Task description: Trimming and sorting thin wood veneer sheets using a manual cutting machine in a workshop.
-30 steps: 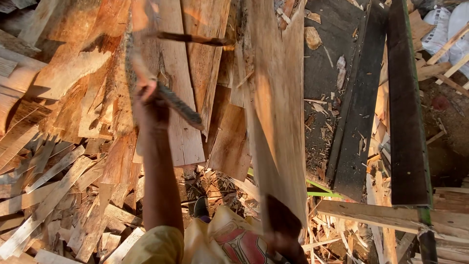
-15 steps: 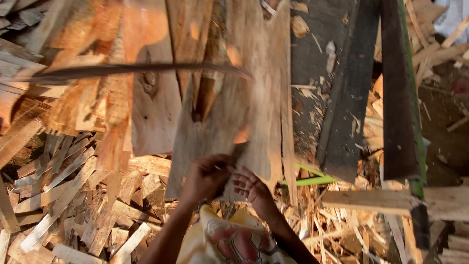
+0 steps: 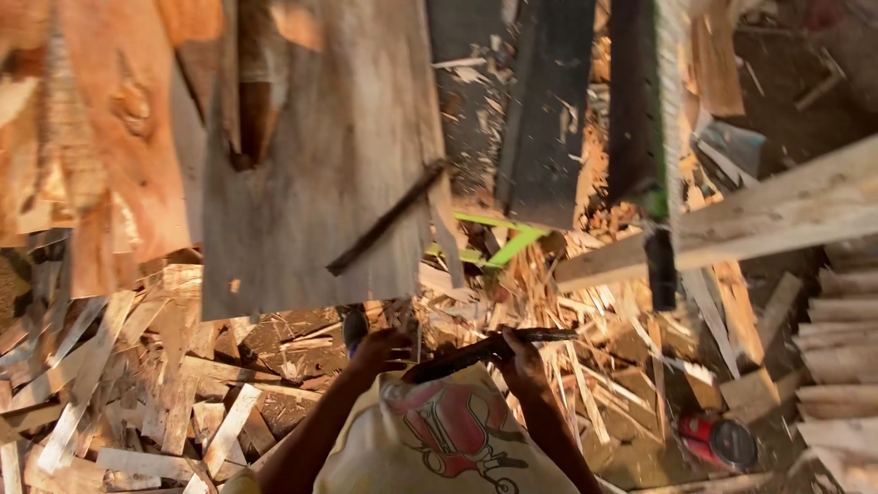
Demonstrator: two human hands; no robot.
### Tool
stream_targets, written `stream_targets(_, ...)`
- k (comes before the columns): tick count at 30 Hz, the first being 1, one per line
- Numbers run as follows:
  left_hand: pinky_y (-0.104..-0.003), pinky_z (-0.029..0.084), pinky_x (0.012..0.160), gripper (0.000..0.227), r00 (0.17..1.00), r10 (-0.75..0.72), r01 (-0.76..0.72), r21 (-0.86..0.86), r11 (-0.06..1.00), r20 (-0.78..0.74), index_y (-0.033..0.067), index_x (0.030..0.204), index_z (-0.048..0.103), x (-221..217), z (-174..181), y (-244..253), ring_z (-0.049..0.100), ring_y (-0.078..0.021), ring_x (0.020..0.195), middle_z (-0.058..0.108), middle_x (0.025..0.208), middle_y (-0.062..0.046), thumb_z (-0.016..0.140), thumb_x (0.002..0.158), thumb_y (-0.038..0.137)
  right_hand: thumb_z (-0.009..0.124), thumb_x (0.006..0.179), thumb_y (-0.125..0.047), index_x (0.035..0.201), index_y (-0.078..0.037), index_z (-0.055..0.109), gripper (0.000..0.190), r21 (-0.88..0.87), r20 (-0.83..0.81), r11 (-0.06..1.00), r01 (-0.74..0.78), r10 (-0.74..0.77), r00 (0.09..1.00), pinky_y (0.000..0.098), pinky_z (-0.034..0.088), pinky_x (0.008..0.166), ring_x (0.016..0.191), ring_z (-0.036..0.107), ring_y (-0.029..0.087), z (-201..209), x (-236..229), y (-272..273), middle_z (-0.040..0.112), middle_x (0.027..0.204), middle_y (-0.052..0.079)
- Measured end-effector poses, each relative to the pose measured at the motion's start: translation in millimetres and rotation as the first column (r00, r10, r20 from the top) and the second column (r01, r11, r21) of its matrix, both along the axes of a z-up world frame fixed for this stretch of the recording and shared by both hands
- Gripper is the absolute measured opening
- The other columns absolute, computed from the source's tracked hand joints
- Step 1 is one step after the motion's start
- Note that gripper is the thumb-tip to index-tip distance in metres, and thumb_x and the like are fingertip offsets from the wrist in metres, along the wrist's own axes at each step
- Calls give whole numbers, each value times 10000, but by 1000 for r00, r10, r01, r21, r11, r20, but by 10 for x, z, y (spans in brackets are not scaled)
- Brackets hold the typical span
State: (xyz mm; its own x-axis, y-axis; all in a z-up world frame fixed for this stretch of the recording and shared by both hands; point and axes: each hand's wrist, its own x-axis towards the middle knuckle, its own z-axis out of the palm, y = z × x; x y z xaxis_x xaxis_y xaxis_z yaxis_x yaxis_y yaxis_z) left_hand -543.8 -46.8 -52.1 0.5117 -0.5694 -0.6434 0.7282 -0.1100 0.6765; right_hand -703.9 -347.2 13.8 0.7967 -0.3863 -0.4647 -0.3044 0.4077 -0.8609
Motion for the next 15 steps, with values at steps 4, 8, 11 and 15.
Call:
stream_targets(4, -505, 531, 1029, 552, 944, 233, -253, -60, 966, -232, 68, 1422, 550, 75, -268, 198, 674, -326, 1143, 650, 1333, -168, 601, 984, 400, 542, 1051, -213, 1229, -34, 642, 271, -82, -12, 968, -237, 237, 971, 250, 493, 667, 775, 589, 148, -1378, -843, -668, 641, 899, 78)
stream_targets(8, -516, 347, 1182, 769, 707, 648, -707, -264, 656, -283, 77, 1605, 315, 224, -68, 334, 430, -362, 1428, 380, 1583, -175, 620, 1003, 446, 588, 1089, -187, 1172, 19, 641, 228, 394, 32, 891, 225, -258, 966, 252, 534, 658, 758, 606, 147, -2786, -1332, -1774, 646, 893, 56)
stream_targets(11, -537, 322, 1227, 849, 589, 769, -805, -261, 533, -247, 60, 1578, 277, 387, 186, 379, 366, -381, 1490, 361, 1627, -172, 661, 934, 458, 574, 1091, -255, 1216, 16, 602, 299, 430, 81, 729, 533, -619, 781, 280, 609, 788, 875, 696, 182, -2170, -1030, -2006, 705, 1005, 85)
stream_targets(15, -531, 319, 1243, 860, 540, 782, -838, -282, 466, -312, 15, 1567, 296, 665, 199, 385, 392, -378, 1495, 380, 1634, -192, 705, 924, 415, 590, 992, -225, 1342, -25, 525, 409, -20, -21, 881, 472, -473, 881, 401, 625, 893, 972, 708, 289, -1836, -391, -1676, 711, 1132, 168)
